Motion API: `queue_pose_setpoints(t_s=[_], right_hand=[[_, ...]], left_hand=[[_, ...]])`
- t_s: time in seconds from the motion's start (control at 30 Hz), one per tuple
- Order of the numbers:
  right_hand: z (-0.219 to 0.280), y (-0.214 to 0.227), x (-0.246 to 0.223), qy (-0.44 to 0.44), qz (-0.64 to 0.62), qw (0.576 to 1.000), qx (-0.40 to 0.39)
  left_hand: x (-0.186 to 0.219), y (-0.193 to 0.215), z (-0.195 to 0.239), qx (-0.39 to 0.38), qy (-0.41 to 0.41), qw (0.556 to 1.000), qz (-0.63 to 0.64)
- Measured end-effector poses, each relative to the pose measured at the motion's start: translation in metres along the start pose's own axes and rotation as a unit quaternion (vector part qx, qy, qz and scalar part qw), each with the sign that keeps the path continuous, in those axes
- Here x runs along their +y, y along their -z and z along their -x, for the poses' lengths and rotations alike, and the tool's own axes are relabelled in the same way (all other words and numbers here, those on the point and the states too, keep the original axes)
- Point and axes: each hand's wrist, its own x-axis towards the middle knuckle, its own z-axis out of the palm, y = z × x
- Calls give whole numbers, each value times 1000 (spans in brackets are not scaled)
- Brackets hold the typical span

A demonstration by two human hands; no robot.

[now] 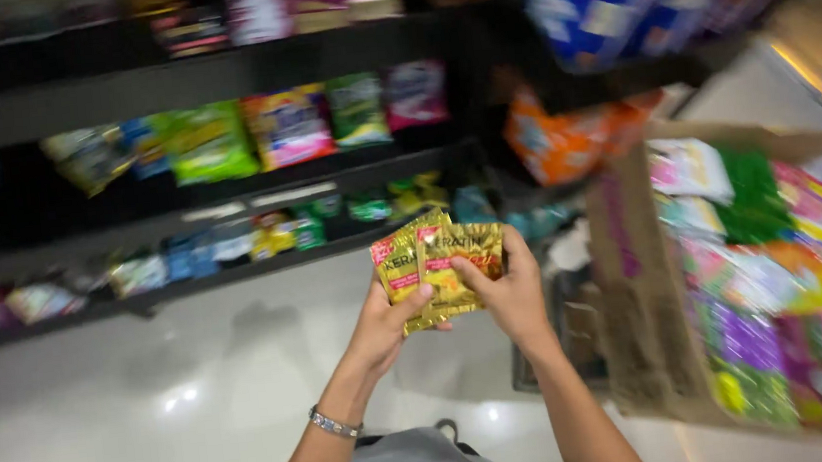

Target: Stocking small packets of toiletries onto store shelves from a cardboard box.

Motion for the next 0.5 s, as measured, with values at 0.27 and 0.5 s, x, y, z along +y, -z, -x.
queue_pose_setpoints(t_s=[0.27, 0.5], right_hand=[[-21, -154, -35, 69, -45, 979, -186], [-53, -243, -126, 300, 266, 833, -382]], left_hand=[[80, 117, 89, 147, -86, 984, -50], [133, 202, 114, 165, -87, 978, -91]])
